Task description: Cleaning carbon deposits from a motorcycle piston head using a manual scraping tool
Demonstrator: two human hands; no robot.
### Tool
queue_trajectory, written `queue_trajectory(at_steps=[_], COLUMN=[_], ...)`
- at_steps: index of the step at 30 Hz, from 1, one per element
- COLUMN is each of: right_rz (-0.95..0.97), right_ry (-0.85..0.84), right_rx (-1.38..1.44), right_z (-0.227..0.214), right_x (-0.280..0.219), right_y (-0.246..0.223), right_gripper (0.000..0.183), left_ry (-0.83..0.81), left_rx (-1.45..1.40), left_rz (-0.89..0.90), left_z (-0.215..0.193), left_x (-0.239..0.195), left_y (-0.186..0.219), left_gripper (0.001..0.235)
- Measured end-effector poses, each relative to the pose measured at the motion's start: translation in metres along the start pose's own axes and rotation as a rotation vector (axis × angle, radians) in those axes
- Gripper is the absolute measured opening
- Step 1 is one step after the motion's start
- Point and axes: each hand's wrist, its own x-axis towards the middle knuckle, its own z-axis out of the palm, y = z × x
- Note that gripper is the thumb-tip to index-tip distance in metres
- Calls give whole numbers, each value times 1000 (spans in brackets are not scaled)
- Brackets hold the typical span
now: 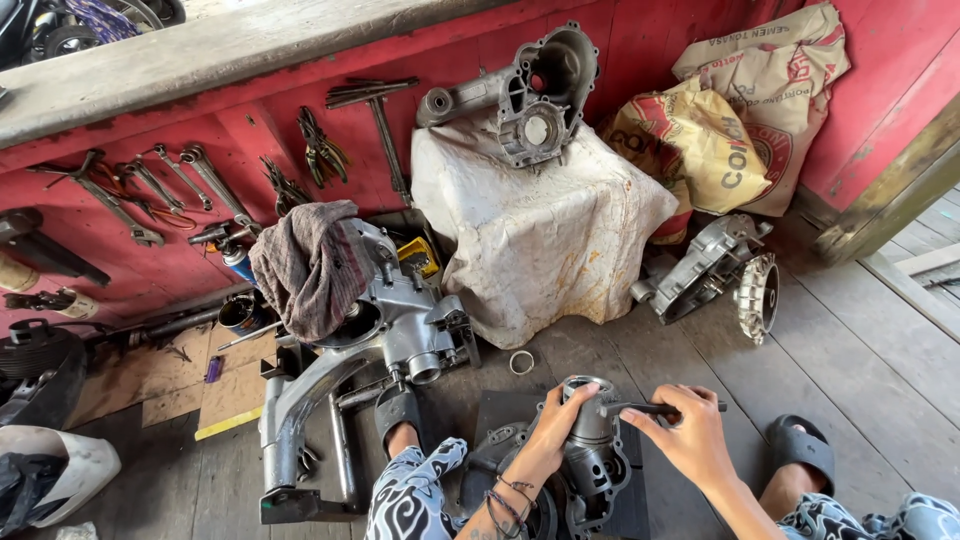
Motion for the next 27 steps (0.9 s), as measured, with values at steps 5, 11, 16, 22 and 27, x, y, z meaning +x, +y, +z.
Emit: queue_trajectory(at_steps=[5, 11, 16, 22, 27], right_rz=[39, -19, -25, 61, -77], right_ry=[18, -19, -44, -23, 75], right_rx=[-56, 11, -3, 18, -44], right_z=[-3, -2, 4, -8, 0], right_x=[9, 2, -1, 7, 9], right_y=[16, 7, 12, -5, 21], right_gripper=[45, 39, 43, 42, 49], left_ry=[-18, -13, -38, -21, 70], left_rx=[-57, -12, -21, 57, -16], left_rz=[-5, 30, 38, 8, -23], left_z=[2, 0, -2, -1, 7], left_x=[-12, -12, -9, -2, -9], left_y=[11, 12, 8, 6, 16], left_gripper=[89, 94, 98, 103, 114])
